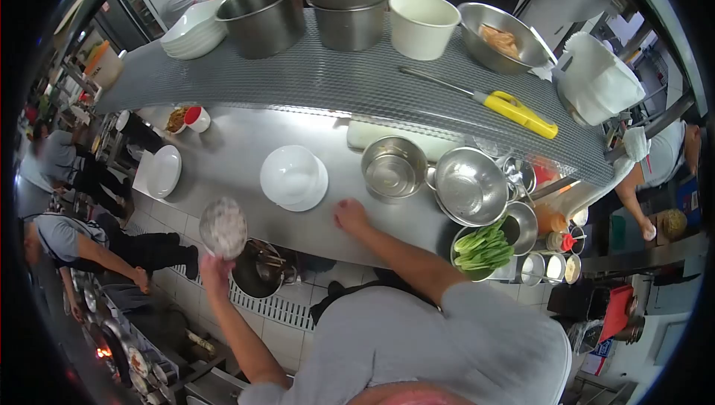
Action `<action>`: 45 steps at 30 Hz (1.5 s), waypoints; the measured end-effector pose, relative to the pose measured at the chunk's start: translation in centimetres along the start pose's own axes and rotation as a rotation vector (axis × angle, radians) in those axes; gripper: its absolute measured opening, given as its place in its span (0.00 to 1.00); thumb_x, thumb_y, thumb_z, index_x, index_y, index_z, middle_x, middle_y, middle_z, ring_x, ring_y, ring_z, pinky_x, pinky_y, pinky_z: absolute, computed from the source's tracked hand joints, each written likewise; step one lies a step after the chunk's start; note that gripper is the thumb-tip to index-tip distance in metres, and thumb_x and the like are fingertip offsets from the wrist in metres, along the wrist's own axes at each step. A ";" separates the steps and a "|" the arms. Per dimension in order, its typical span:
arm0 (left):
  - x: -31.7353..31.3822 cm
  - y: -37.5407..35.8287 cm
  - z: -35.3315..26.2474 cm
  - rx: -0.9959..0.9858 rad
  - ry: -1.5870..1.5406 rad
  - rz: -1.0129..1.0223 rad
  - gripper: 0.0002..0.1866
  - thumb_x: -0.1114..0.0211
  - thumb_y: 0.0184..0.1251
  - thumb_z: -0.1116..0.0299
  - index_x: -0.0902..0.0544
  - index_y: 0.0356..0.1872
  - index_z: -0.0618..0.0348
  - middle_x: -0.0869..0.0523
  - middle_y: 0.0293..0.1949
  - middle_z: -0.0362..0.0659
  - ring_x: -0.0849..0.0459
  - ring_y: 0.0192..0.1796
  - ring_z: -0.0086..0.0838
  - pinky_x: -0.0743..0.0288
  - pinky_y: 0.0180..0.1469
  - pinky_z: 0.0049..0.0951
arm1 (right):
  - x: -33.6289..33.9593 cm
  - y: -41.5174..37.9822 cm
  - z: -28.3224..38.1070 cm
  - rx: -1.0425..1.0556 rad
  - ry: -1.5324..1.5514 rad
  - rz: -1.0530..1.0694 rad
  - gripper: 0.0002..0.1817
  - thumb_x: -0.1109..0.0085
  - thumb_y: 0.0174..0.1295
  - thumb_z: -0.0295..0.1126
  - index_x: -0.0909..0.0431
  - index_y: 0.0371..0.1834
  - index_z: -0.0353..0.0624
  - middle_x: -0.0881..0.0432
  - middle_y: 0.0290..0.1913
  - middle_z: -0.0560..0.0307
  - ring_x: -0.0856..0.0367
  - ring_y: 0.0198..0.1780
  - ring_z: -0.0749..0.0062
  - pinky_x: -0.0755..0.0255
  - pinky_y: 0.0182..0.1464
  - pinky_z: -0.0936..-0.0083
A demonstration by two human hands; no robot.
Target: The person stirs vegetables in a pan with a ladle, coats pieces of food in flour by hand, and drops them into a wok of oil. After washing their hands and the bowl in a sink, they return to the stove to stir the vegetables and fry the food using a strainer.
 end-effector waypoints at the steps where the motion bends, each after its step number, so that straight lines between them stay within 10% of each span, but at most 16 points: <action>1: -0.4 -3.0 0.5 0.019 -0.010 -0.042 0.10 0.38 0.66 0.74 0.22 0.47 0.61 0.15 0.36 0.44 0.14 0.33 0.28 0.14 0.35 0.32 | 0.6 0.6 2.4 -0.244 0.209 0.161 0.14 0.39 0.66 0.38 0.21 0.29 0.37 0.17 0.22 0.51 0.18 0.21 0.66 0.26 0.21 0.68; 12: -3.7 -24.6 11.6 0.102 -0.300 -0.266 0.09 0.38 0.67 0.76 0.21 0.46 0.64 0.11 0.39 0.47 0.11 0.33 0.31 0.11 0.35 0.34 | -2.1 5.6 4.7 -0.333 0.301 0.254 0.13 0.43 0.67 0.31 0.24 0.26 0.35 0.17 0.21 0.49 0.19 0.17 0.65 0.28 0.16 0.68; 22: -2.5 -27.1 12.0 0.059 -0.178 -0.216 0.10 0.38 0.65 0.73 0.21 0.46 0.63 0.14 0.41 0.46 0.13 0.40 0.31 0.16 0.40 0.32 | -1.9 3.6 0.8 -0.323 0.252 0.210 0.15 0.41 0.67 0.37 0.21 0.27 0.36 0.18 0.24 0.51 0.21 0.19 0.66 0.28 0.17 0.65; 26: -1.4 -26.0 11.2 0.053 0.104 -0.229 0.06 0.34 0.62 0.70 0.23 0.32 0.59 0.20 0.27 0.38 0.21 0.29 0.24 0.24 0.33 0.28 | 2.2 -2.7 2.4 -0.160 0.132 0.452 0.13 0.40 0.67 0.41 0.18 0.35 0.43 0.16 0.28 0.59 0.22 0.25 0.76 0.32 0.24 0.78; 33: 0.3 -26.7 9.9 0.006 0.050 -0.074 0.10 0.33 0.67 0.69 0.25 0.31 0.59 0.18 0.30 0.40 0.15 0.32 0.25 0.17 0.35 0.28 | 5.1 -15.1 11.8 0.419 -0.028 0.477 0.06 0.32 0.63 0.27 0.14 0.40 0.36 0.16 0.33 0.68 0.23 0.33 0.86 0.29 0.36 0.83; 39: -1.8 -28.8 9.0 -0.045 0.206 -0.197 0.11 0.32 0.64 0.68 0.24 0.30 0.62 0.18 0.26 0.40 0.15 0.28 0.23 0.18 0.31 0.28 | 1.6 -24.8 18.3 1.209 -0.576 0.717 0.12 0.30 0.55 0.32 0.14 0.41 0.42 0.12 0.38 0.50 0.17 0.39 0.56 0.23 0.42 0.62; 45: -3.0 -31.8 9.5 -0.074 0.215 -0.382 0.13 0.31 0.61 0.67 0.25 0.26 0.63 0.18 0.22 0.41 0.13 0.26 0.25 0.20 0.27 0.27 | -3.9 -29.2 18.9 1.559 -0.875 0.900 0.17 0.28 0.51 0.41 0.15 0.38 0.42 0.13 0.40 0.48 0.17 0.46 0.53 0.22 0.45 0.58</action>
Point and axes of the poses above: each hand's wrist, its own y-axis towards the middle knuckle, its own x-axis out of the back of the hand, z = x × y, the point moved 1 cm from there along y, towards the middle knuckle
